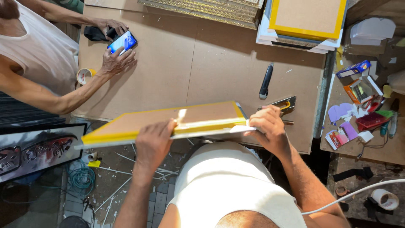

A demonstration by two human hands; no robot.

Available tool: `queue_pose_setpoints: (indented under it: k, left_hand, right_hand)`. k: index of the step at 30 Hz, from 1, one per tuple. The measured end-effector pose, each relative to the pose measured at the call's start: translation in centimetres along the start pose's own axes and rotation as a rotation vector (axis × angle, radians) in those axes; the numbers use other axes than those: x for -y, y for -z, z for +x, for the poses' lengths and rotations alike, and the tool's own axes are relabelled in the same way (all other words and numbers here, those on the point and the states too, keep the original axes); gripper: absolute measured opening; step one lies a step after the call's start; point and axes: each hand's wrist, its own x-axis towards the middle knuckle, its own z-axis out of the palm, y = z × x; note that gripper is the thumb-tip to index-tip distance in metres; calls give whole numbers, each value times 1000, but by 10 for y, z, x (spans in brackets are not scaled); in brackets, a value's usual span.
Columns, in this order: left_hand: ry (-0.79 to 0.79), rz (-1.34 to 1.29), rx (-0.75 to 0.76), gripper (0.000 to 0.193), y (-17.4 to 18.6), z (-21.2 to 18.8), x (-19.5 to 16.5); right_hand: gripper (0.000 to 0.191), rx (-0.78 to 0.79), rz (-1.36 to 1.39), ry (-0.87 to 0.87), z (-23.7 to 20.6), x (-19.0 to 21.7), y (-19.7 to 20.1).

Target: The person assembles a picture frame by applying yellow tape to the edges of a board, then attaching white corner pieces using a staple gun. They repeat this process on multiple boards, stacking the finished frames on the table.

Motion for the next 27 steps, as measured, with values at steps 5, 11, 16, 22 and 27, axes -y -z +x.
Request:
queue_pose_setpoints:
  k: [5, 11, 16, 22, 27]
  left_hand:
    - [66, 40, -111, 34, -83, -63, -9]
    - [109, 71, 116, 65, -168, -56, -5]
    - [38, -50, 327, 92, -172, -27, -5]
    - [-90, -330, 340, 88, -185, 48, -22]
    - [-177, -310, 272, 52, -208, 80, -36]
  right_hand:
    - [16, 150, -173, 37, -27, -21, -26]
    - [13, 236, -379, 34, -57, -71, -92]
    - [10, 259, -392, -46, -65, -85, -110]
    - [12, 251, -438, -70, -60, -76, -114]
    - [15, 224, -468, -132, -60, -66, -118]
